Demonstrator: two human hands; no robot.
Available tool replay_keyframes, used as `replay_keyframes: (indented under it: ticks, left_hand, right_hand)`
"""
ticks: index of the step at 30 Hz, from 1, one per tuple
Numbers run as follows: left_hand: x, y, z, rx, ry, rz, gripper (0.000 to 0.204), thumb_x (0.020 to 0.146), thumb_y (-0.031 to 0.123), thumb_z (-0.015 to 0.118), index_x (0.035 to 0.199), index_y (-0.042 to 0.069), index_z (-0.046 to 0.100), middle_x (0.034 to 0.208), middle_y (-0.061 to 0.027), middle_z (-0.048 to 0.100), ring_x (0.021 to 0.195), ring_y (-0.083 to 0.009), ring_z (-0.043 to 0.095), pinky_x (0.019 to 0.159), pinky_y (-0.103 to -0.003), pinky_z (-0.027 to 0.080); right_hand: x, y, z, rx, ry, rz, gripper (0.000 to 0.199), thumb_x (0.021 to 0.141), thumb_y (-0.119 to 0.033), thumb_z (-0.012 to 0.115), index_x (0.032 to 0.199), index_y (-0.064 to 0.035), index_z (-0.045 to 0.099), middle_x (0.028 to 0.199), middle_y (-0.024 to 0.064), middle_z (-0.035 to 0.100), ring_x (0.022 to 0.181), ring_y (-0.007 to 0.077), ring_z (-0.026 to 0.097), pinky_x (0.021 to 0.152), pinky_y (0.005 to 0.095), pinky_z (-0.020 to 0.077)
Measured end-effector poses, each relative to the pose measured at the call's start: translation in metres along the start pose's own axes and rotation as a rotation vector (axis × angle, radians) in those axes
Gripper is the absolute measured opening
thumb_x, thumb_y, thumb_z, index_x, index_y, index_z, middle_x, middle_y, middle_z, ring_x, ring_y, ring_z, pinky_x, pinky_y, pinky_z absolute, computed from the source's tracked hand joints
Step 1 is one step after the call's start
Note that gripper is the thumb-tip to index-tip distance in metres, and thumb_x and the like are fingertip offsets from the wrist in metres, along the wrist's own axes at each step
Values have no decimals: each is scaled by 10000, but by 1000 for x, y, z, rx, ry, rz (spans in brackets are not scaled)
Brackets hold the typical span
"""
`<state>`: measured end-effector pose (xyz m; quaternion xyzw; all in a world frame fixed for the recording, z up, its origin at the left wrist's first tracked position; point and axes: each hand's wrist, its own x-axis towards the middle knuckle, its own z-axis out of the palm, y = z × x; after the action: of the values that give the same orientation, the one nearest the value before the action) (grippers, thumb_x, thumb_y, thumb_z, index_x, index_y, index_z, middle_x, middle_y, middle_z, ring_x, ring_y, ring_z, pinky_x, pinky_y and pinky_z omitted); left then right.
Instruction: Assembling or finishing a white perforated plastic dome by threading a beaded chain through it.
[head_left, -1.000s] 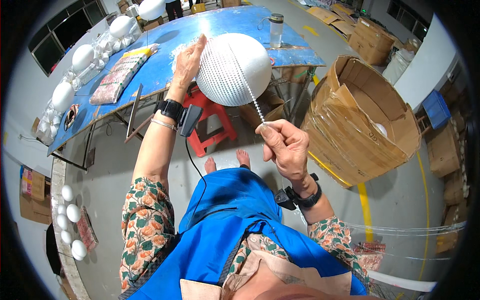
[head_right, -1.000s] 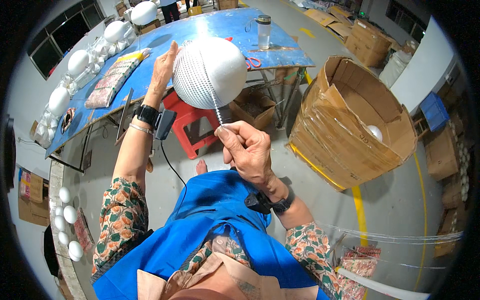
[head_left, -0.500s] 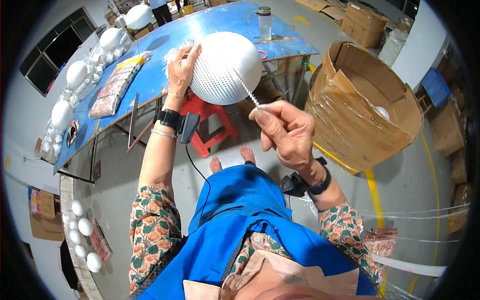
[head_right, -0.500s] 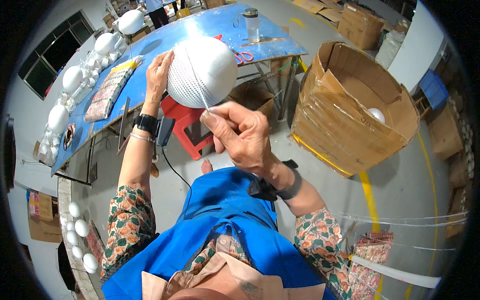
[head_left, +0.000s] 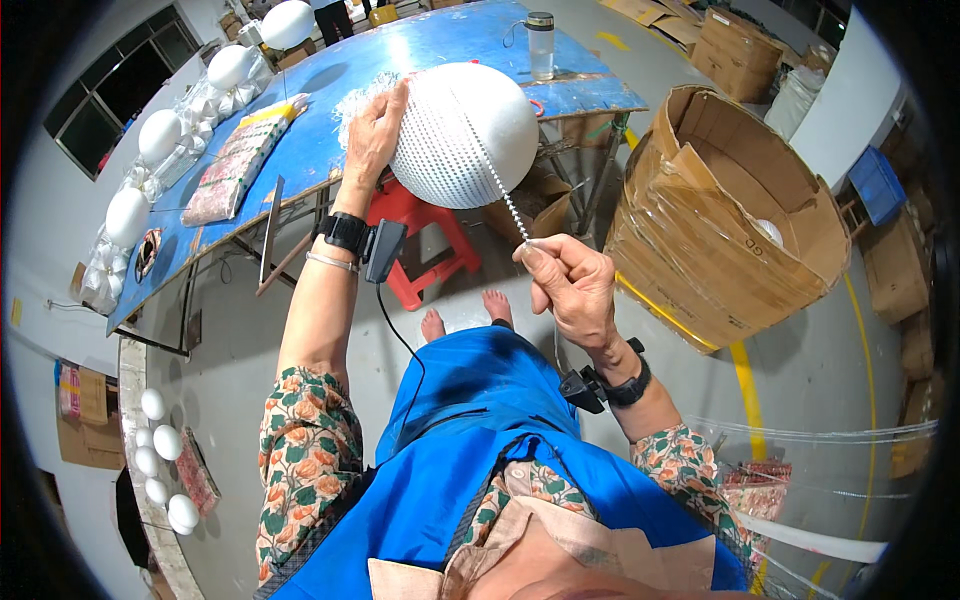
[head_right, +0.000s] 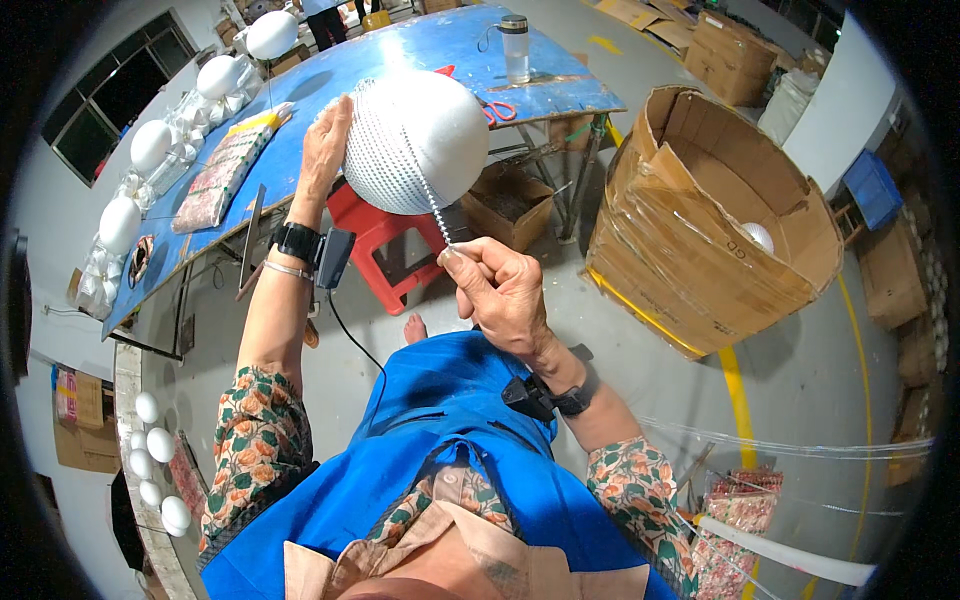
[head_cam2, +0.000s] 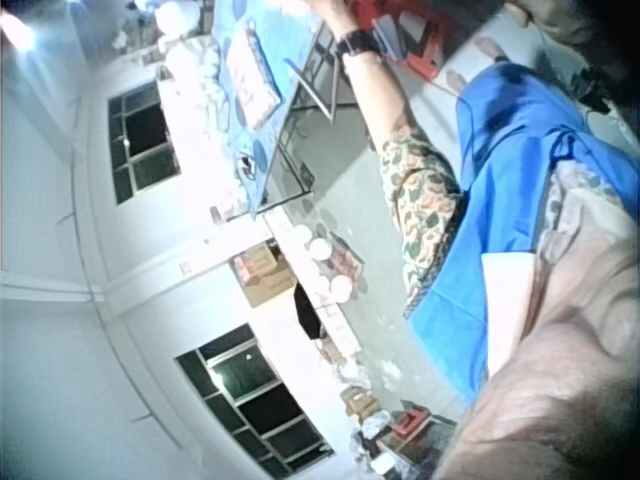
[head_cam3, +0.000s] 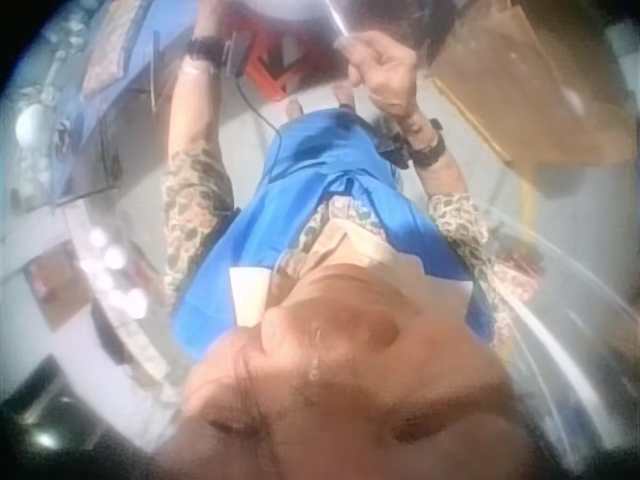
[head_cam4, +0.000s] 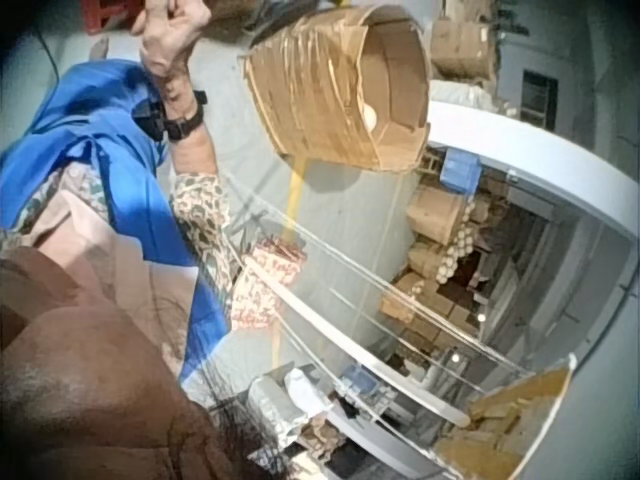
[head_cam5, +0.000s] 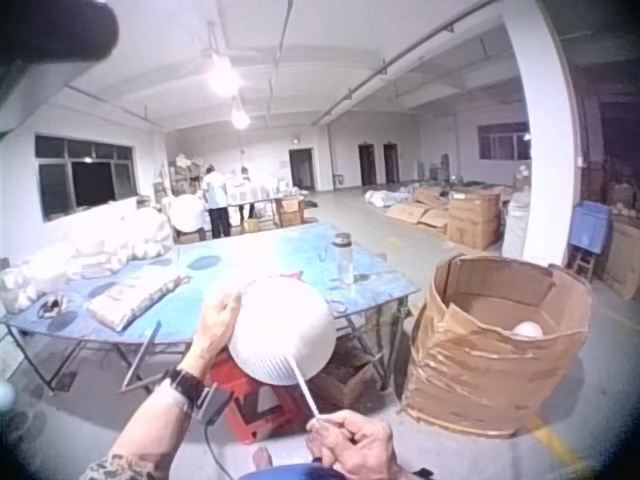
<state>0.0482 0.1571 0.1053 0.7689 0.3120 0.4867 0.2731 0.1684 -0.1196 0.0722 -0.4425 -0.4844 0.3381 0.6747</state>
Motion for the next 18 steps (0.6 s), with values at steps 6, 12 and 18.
replay_keyframes:
  ticks: [6,12,18]
  left_hand:
    - [3,-8,-2,65,-60,142,388,850,365,470,1067,61,573,1027,-158,586,1003,-252,534,855,-291,390]
    - [16,-22,-5,346,48,478,353,843,291,496,1132,92,529,1062,-163,569,993,-255,538,821,-312,415]
    - [9,8,-2,-68,22,36,381,818,337,543,1015,15,590,905,-161,616,912,-204,563,766,-291,435]
  right_hand:
    - [4,21,-1,-6,14,23,210,855,-187,542,856,21,572,484,-25,470,433,13,400,397,178,315]
    - [0,31,-3,-4,19,49,228,857,-209,537,828,15,570,488,-19,474,446,20,414,419,184,334]
    - [-6,25,-5,-22,-4,84,217,859,-190,535,839,23,571,486,-14,482,446,23,409,426,188,340]
